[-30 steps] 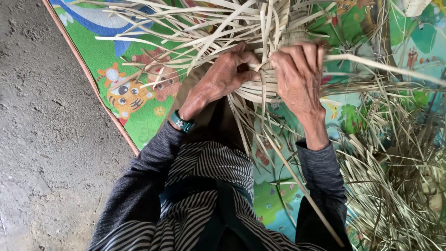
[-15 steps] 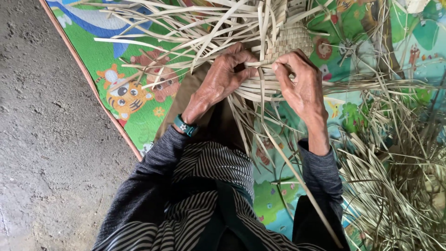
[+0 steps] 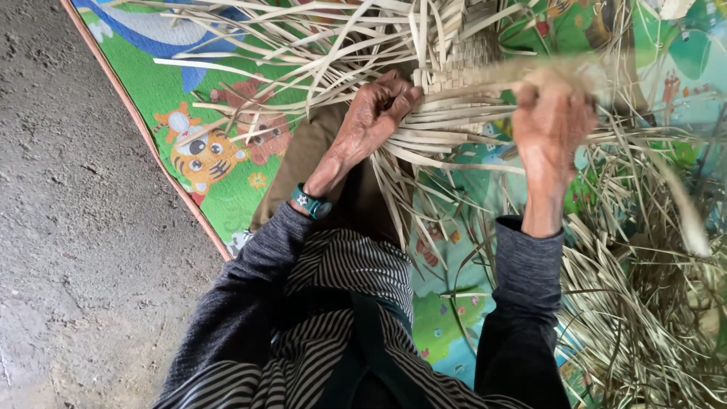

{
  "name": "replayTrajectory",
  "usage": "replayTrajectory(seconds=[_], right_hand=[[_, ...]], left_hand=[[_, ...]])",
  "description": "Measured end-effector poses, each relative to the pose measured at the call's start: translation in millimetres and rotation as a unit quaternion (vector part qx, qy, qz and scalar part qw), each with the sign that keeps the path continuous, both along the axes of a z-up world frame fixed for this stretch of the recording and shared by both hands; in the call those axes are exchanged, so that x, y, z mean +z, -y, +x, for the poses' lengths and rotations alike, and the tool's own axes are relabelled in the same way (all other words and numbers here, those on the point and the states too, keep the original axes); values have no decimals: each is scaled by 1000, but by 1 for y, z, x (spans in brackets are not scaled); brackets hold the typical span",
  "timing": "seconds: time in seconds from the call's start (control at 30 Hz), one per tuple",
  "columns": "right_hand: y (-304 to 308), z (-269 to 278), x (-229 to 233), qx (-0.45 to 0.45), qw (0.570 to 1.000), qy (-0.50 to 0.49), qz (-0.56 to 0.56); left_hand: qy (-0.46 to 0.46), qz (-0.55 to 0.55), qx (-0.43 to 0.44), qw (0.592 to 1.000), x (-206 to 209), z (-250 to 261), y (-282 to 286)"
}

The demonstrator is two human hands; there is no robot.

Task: Weaving dried plant fibers into a basket or mat by hand.

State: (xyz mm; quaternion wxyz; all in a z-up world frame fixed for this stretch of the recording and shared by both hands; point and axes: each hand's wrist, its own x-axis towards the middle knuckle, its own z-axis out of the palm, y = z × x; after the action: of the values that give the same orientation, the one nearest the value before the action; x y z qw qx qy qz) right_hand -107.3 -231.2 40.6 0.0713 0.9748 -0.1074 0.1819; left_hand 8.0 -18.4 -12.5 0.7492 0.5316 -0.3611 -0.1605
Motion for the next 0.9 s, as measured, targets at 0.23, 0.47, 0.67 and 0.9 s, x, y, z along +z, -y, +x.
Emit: replayTrajectory(seconds=[0.23,0.47,0.67,0.9], right_hand=[[-62,9,18,66,989,90,98],[-81,30,2,176,933,23,314],[-83,35,9,139,914,20,381],[-94,41,5,186,894,106,393]], left_hand=[[40,95,19,995,14,2,-13],[127,54,81,987,15,-3,-12],[-26,74,-20,997,28,-11,-15],[-53,125,-2,991,22,-11,-14]])
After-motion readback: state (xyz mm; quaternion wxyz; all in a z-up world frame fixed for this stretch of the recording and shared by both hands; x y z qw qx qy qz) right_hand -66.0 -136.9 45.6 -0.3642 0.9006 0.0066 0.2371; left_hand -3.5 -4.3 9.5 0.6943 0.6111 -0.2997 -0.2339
